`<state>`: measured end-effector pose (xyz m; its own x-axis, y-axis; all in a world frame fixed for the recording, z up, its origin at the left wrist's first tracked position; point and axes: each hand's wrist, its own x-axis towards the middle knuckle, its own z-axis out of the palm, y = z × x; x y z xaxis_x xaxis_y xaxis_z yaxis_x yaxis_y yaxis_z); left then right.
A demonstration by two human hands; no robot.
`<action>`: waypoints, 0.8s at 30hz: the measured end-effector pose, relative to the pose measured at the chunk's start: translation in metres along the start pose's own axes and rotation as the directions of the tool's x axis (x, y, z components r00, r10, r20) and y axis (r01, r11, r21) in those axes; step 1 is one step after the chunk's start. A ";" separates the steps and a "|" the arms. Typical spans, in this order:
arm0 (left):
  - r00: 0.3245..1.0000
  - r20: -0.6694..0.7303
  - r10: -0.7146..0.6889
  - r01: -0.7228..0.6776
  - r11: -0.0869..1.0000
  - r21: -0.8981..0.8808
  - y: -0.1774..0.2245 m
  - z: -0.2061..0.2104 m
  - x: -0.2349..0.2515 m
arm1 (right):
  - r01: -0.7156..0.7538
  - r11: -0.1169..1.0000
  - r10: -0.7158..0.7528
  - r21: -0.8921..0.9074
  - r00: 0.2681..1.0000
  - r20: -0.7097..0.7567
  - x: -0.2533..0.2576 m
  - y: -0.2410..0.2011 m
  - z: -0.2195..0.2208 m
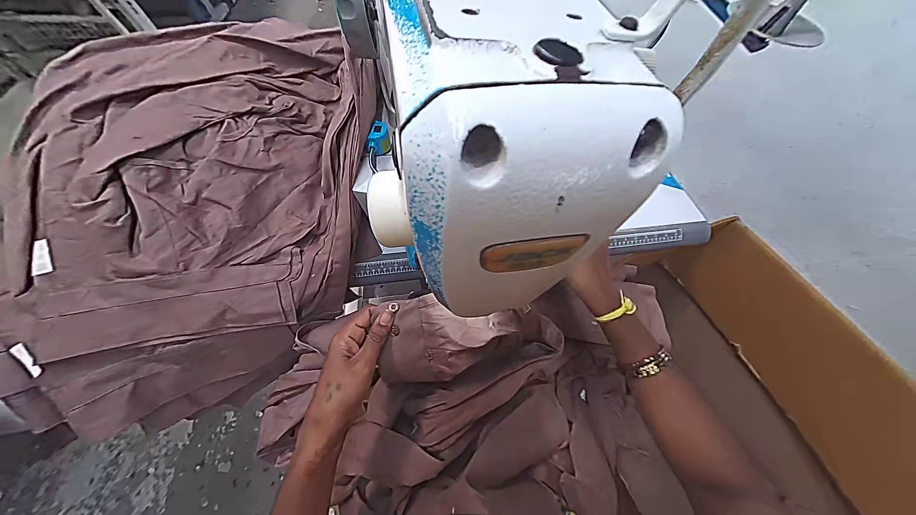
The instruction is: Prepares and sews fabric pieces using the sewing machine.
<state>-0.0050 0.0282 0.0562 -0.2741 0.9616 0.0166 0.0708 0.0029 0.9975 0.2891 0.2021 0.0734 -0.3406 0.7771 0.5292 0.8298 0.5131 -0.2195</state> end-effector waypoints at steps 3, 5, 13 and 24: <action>1.000 0.004 0.016 -0.016 1.000 0.017 -0.001 -0.001 0.001 | 0.037 0.999 -0.034 -0.037 0.994 0.100 -0.001 0.002 0.005; 1.000 0.005 0.023 -0.023 0.999 0.033 -0.003 -0.002 -0.001 | 0.018 1.000 -0.019 0.006 0.995 0.098 -0.002 0.004 0.003; 0.999 0.014 -0.034 0.034 0.999 -0.011 -0.003 -0.001 0.001 | -0.350 0.830 0.326 0.434 0.936 0.131 -0.019 0.009 -0.029; 0.762 0.486 0.429 -0.519 0.852 0.062 0.025 -0.026 -0.037 | 0.312 0.908 -0.254 0.278 0.940 -0.227 -0.015 -0.047 -0.037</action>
<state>-0.0180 -0.0148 0.0826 0.2872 0.8671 0.4070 0.2626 -0.4799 0.8371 0.2711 0.1530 0.1065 -0.4307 0.5179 0.7391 0.5246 0.8100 -0.2619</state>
